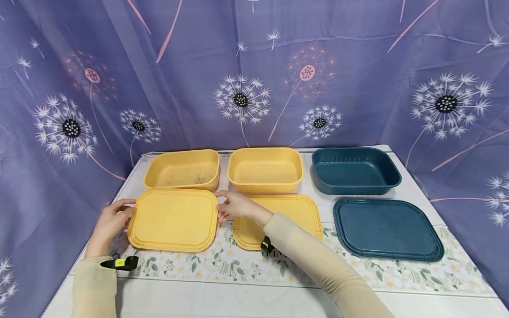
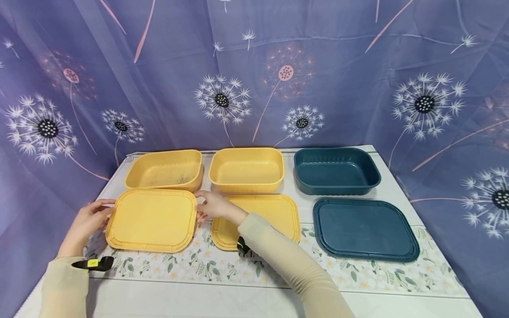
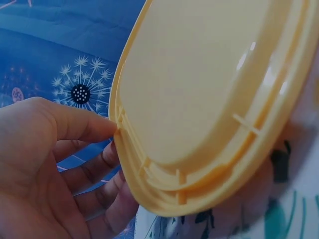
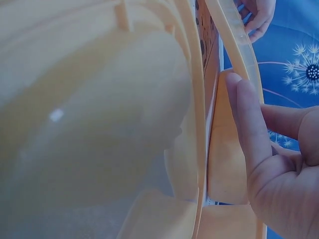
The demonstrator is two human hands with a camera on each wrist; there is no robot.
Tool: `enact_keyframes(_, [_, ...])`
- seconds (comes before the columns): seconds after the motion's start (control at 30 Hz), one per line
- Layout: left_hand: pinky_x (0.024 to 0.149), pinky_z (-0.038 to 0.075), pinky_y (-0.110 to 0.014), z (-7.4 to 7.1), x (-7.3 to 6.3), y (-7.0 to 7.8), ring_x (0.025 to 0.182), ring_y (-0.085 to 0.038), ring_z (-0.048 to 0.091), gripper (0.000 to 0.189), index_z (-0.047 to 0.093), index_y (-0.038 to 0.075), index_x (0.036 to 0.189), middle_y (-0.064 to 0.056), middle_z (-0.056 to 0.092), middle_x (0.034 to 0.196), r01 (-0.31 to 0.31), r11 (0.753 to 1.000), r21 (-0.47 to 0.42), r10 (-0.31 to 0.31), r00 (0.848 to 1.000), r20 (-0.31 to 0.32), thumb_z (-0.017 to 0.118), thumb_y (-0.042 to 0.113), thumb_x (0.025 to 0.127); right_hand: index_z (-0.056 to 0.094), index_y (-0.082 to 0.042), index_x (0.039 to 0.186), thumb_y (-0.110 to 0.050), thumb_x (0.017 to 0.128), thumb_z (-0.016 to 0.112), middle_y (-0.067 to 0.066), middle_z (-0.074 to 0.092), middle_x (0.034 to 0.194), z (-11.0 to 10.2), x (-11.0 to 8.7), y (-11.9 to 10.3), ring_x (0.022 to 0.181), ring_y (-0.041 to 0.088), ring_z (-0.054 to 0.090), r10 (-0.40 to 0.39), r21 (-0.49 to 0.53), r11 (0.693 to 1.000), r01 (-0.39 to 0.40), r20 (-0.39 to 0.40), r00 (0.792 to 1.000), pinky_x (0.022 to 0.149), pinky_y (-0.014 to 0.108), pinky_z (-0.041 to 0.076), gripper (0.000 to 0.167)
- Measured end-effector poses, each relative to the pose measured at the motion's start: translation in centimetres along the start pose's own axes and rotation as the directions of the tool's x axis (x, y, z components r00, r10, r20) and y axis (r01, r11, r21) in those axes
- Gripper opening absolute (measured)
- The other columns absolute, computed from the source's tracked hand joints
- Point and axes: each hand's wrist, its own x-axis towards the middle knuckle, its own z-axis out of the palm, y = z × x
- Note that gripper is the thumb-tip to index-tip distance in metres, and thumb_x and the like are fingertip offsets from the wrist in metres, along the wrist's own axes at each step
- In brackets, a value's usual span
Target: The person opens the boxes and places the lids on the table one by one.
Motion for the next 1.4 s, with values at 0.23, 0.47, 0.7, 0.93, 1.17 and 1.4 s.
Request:
enact_keyframes(0.23, [0.051, 0.054, -0.030, 0.3, 0.7, -0.1, 0.061, -0.009, 0.058, 0.039, 0.057, -0.008, 0.133, -0.006, 0.062, 0.089, -0.020, 1.000, -0.017, 0.020, 1.000, -0.023, 0.055, 0.015, 0.102, 0.042, 0.000, 0.150, -0.002, 0.103, 0.056, 0.018, 0.067, 0.078, -0.3, 0.1, 0.2, 0.071, 0.030, 0.071, 0.000, 0.012, 1.000, 0.000, -0.003, 1.000, 0.070, 0.037, 0.062, 0.049])
enact_keyframes(0.47, [0.051, 0.053, -0.028, 0.3, 0.7, -0.1, 0.060, -0.009, 0.057, 0.038, 0.057, -0.009, 0.133, -0.005, 0.061, 0.087, -0.023, 0.999, -0.034, 0.022, 0.999, -0.024, 0.055, 0.014, 0.102, 0.043, 0.000, 0.149, -0.002, 0.103, 0.055, 0.017, 0.068, 0.077, -0.3, 0.0, 0.1, 0.068, 0.025, 0.070, -0.005, -0.004, 1.000, 0.005, 0.001, 1.000, 0.070, 0.036, 0.062, 0.048])
enact_keyframes(0.7, [0.053, 0.054, -0.029, 0.0, 0.2, -0.2, 0.062, -0.010, 0.059, 0.042, 0.053, -0.012, 0.136, -0.005, 0.063, 0.087, 0.007, 1.000, -0.030, -0.006, 0.999, 0.037, 0.053, 0.015, 0.103, 0.044, -0.002, 0.150, -0.003, 0.103, 0.056, 0.016, 0.068, 0.077, 0.0, 0.1, 0.1, 0.068, 0.025, 0.070, 0.012, -0.010, 1.000, -0.012, 0.010, 1.000, 0.070, 0.037, 0.062, 0.048])
enact_keyframes(0.93, [0.057, 0.057, -0.031, -0.2, 0.2, -0.8, 0.065, -0.012, 0.061, 0.044, 0.050, -0.014, 0.138, -0.010, 0.065, 0.090, 0.050, 0.999, 0.017, -0.052, 0.994, 0.099, 0.051, 0.015, 0.105, 0.041, 0.002, 0.150, -0.001, 0.103, 0.054, 0.018, 0.066, 0.077, 0.4, 0.6, 0.2, 0.066, 0.024, 0.069, 0.042, 0.024, 0.999, -0.044, 0.064, 0.997, 0.068, 0.035, 0.062, 0.049])
enact_keyframes(1.17, [0.057, 0.057, -0.032, -0.3, 0.3, -1.3, 0.067, -0.015, 0.062, 0.043, 0.048, -0.015, 0.138, -0.013, 0.067, 0.091, 0.062, 0.997, 0.048, -0.068, 0.988, 0.137, 0.050, 0.013, 0.105, 0.042, 0.005, 0.148, -0.001, 0.103, 0.054, 0.021, 0.067, 0.081, 0.4, 0.7, -0.2, 0.074, 0.031, 0.070, 0.065, -0.022, 0.998, -0.063, 0.119, 0.991, 0.071, 0.035, 0.062, 0.047])
enact_keyframes(1.4, [0.057, 0.056, -0.032, -0.3, 0.4, -1.7, 0.068, -0.016, 0.063, 0.042, 0.050, -0.016, 0.135, -0.018, 0.067, 0.095, 0.062, 0.995, 0.081, -0.074, 0.985, 0.158, 0.051, 0.013, 0.105, 0.038, 0.006, 0.151, -0.004, 0.105, 0.052, 0.022, 0.070, 0.085, 0.5, 0.8, -0.1, 0.081, 0.036, 0.072, 0.091, -0.073, 0.994, -0.080, 0.169, 0.981, 0.072, 0.035, 0.062, 0.049])
